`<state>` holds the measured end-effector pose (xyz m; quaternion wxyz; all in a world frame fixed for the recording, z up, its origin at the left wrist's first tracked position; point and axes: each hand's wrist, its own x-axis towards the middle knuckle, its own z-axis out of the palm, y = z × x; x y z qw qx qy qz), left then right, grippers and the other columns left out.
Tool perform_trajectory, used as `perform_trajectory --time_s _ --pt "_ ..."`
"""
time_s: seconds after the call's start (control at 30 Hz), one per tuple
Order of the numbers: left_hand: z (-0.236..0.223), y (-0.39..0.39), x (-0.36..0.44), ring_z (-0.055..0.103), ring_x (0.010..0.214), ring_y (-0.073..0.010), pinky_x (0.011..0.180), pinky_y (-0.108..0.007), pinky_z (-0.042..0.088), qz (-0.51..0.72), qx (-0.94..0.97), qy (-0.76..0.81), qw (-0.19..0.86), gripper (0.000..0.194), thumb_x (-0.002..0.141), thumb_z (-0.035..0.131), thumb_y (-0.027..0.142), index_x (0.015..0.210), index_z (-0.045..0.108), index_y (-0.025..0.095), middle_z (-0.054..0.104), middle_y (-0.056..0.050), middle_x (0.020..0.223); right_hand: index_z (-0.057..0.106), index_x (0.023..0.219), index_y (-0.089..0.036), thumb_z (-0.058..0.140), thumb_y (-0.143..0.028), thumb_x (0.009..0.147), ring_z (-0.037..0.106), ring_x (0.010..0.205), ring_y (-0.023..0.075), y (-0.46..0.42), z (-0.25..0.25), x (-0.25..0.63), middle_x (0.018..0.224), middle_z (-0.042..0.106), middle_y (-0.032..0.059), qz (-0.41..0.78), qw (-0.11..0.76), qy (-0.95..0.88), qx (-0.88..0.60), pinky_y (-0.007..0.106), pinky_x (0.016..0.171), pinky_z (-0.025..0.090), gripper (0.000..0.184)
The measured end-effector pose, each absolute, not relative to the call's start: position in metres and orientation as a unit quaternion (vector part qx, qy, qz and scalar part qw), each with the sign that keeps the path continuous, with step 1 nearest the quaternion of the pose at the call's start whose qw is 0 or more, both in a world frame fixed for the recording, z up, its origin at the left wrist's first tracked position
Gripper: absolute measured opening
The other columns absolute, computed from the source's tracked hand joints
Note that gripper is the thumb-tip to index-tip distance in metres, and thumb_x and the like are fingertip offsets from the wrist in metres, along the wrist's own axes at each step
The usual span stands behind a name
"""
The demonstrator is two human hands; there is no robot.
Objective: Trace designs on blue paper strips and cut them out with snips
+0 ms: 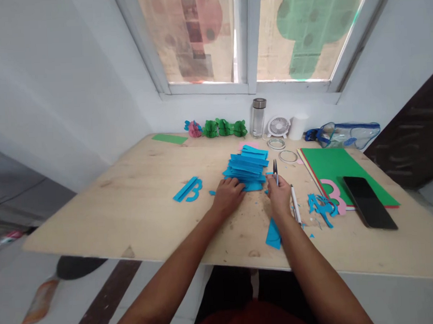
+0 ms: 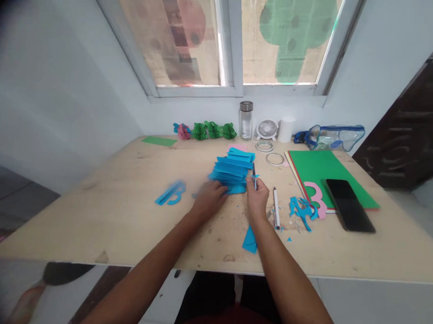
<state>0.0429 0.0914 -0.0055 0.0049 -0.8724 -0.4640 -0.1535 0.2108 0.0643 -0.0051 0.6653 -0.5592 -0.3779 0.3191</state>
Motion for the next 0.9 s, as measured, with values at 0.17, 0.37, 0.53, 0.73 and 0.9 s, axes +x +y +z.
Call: perform_trajectory --time_s 0.17,0.37,0.53,0.73,0.9 --pt "0.01 0.09 0.015 0.058 0.106 -0.0274 0.092 -0.04 0.04 -0.164 -0.82 -0.548 0.002 0.028 0.094 0.047 0.029 0.105 0.071 0.021 0.069 -0.011 0.107 0.057 0.072 -0.019 0.061 -0.052 0.076 0.031 0.049 0.0096 0.065 -0.005 0.211 0.052 0.035 -0.01 0.331 0.672 -0.365 -0.553 0.023 0.046 0.025 0.034" --pt "0.037 0.095 -0.065 0.059 0.107 -0.0326 0.081 -0.038 0.044 -0.118 -0.698 -0.706 -0.023 0.026 0.091 0.052 0.034 0.103 0.07 0.02 0.071 -0.012 0.099 0.054 0.067 -0.021 0.062 -0.051 0.075 0.03 0.048 0.0098 0.062 -0.001 0.209 0.051 0.035 -0.0102 0.344 0.674 -0.36 -0.545 0.024 0.046 0.024 0.032" --pt "0.04 0.103 -0.093 0.064 0.103 -0.0285 0.08 -0.037 0.052 -0.057 -0.66 -0.742 -0.099 0.03 0.09 0.064 0.037 0.11 0.067 0.015 0.069 -0.011 0.108 0.051 0.063 -0.022 0.062 -0.05 0.075 0.031 0.049 0.0101 0.059 0.003 0.208 0.05 0.035 -0.0098 0.34 0.677 -0.363 -0.543 0.025 0.047 0.025 0.033" --pt "0.041 0.109 -0.096 0.062 0.107 -0.0249 0.089 -0.044 0.055 -0.045 -0.655 -0.738 -0.155 0.037 0.093 0.062 0.036 0.125 0.058 0.017 0.06 -0.009 0.125 0.054 0.065 -0.021 0.061 -0.049 0.074 0.031 0.049 0.0107 0.061 0.003 0.21 0.049 0.034 -0.0098 0.324 0.681 -0.359 -0.55 0.025 0.047 0.024 0.03" --pt "0.039 0.113 -0.107 0.062 0.107 -0.0256 0.089 -0.045 0.055 -0.058 -0.644 -0.742 -0.177 0.037 0.093 0.061 0.037 0.124 0.059 0.016 0.061 -0.009 0.125 0.053 0.063 -0.021 0.062 -0.049 0.074 0.031 0.049 0.0104 0.06 0.003 0.208 0.049 0.034 -0.0096 0.323 0.679 -0.363 -0.551 0.025 0.047 0.024 0.031"
